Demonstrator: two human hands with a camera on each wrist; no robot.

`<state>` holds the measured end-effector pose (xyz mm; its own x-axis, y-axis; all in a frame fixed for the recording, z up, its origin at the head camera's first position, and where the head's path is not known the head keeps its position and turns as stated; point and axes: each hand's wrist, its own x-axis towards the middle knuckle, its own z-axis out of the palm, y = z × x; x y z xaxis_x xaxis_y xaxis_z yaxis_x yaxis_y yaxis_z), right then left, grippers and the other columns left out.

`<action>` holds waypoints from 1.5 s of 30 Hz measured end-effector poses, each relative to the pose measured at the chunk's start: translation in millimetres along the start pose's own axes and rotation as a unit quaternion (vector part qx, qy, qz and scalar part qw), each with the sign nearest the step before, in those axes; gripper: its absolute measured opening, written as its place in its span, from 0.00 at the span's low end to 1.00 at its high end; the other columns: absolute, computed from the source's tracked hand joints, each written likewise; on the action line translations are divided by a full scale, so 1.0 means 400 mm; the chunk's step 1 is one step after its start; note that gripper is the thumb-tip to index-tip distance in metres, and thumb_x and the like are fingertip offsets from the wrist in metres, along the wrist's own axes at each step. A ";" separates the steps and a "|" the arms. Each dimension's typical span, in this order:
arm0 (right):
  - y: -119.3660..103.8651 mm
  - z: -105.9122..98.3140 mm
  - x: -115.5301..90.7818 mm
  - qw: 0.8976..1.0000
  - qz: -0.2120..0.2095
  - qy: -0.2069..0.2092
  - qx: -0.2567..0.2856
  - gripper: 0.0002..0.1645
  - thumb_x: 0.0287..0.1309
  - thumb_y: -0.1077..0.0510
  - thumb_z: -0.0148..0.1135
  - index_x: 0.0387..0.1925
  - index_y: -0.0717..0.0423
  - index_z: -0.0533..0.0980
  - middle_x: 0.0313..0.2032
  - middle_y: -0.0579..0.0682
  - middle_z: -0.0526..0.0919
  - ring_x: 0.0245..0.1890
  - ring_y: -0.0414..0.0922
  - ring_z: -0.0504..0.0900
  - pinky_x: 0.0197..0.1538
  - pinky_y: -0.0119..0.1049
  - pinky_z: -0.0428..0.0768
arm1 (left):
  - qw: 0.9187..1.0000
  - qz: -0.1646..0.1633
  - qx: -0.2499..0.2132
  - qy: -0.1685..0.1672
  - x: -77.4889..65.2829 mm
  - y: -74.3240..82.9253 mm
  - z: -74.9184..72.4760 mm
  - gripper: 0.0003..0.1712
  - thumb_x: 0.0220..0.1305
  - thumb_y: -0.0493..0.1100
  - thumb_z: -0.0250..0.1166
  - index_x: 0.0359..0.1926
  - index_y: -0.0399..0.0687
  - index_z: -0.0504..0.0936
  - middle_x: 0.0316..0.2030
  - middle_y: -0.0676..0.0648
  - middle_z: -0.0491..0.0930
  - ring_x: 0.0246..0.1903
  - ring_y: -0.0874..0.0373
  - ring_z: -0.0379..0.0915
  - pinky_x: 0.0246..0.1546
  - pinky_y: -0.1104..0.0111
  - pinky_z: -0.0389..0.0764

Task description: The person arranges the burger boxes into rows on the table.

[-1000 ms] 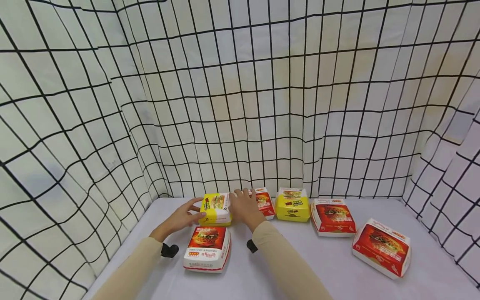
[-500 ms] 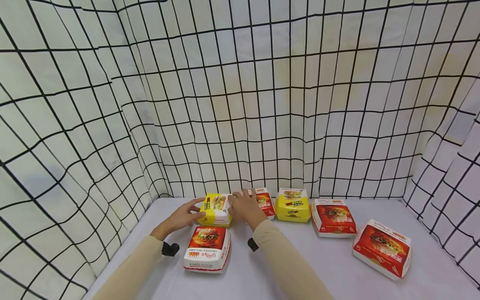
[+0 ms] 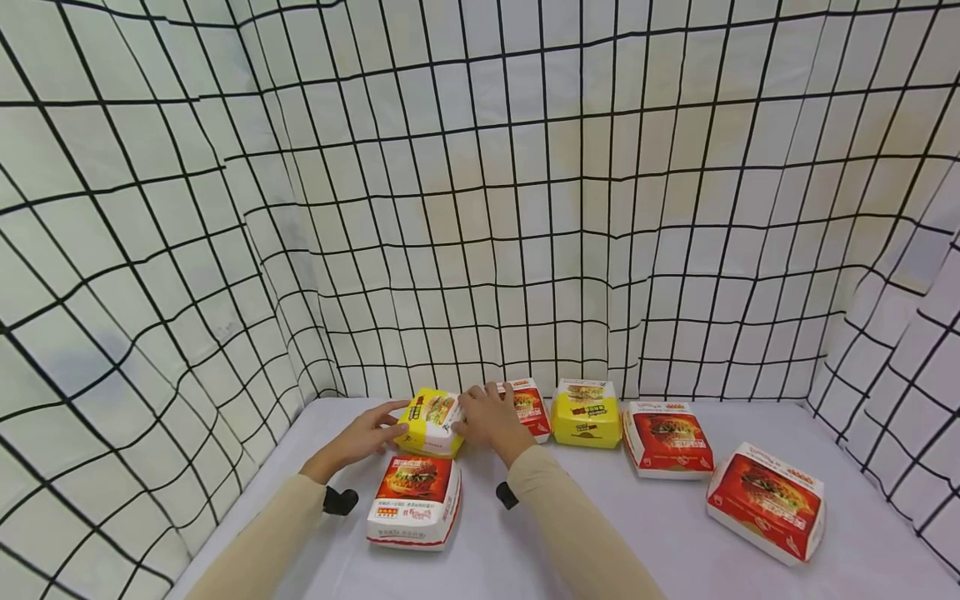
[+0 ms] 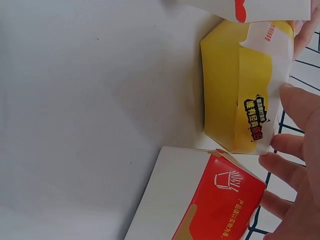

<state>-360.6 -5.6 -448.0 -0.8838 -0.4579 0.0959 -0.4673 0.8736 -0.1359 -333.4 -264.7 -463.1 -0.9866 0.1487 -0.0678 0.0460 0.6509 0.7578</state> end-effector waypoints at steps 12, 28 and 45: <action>-0.001 0.016 -0.004 1.000 0.005 0.021 -0.004 0.38 0.66 0.31 0.59 0.69 0.45 0.71 0.69 0.49 0.73 0.72 0.56 0.64 0.75 0.65 0.53 | 1.000 0.010 0.007 0.016 0.004 -0.001 0.001 0.30 0.73 0.51 0.62 0.73 0.54 0.71 0.54 0.39 0.81 0.33 0.51 0.81 0.36 0.65 0.78; -0.022 0.023 -0.013 0.999 0.007 0.042 -0.016 0.44 0.61 0.29 0.63 0.66 0.54 0.71 0.64 0.54 0.77 0.69 0.56 0.68 0.74 0.63 0.57 | 0.993 0.024 0.068 0.090 0.007 0.000 0.003 0.22 0.71 0.51 0.65 0.62 0.49 0.81 0.42 0.42 0.84 0.27 0.55 0.78 0.33 0.65 0.74; -0.026 0.027 -0.026 0.997 0.005 0.065 -0.051 0.36 0.66 0.34 0.62 0.65 0.52 0.74 0.61 0.52 0.79 0.67 0.54 0.70 0.74 0.62 0.58 | 0.991 0.037 0.067 0.109 0.005 0.011 0.003 0.24 0.69 0.47 0.68 0.62 0.44 0.80 0.42 0.42 0.84 0.30 0.57 0.80 0.30 0.67 0.78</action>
<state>-347.0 -11.8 -458.0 -0.8752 -0.4297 0.2220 -0.4479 0.8933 -0.0367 -334.9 -260.7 -460.9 -0.9895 0.0455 0.1373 0.1257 0.7400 0.6608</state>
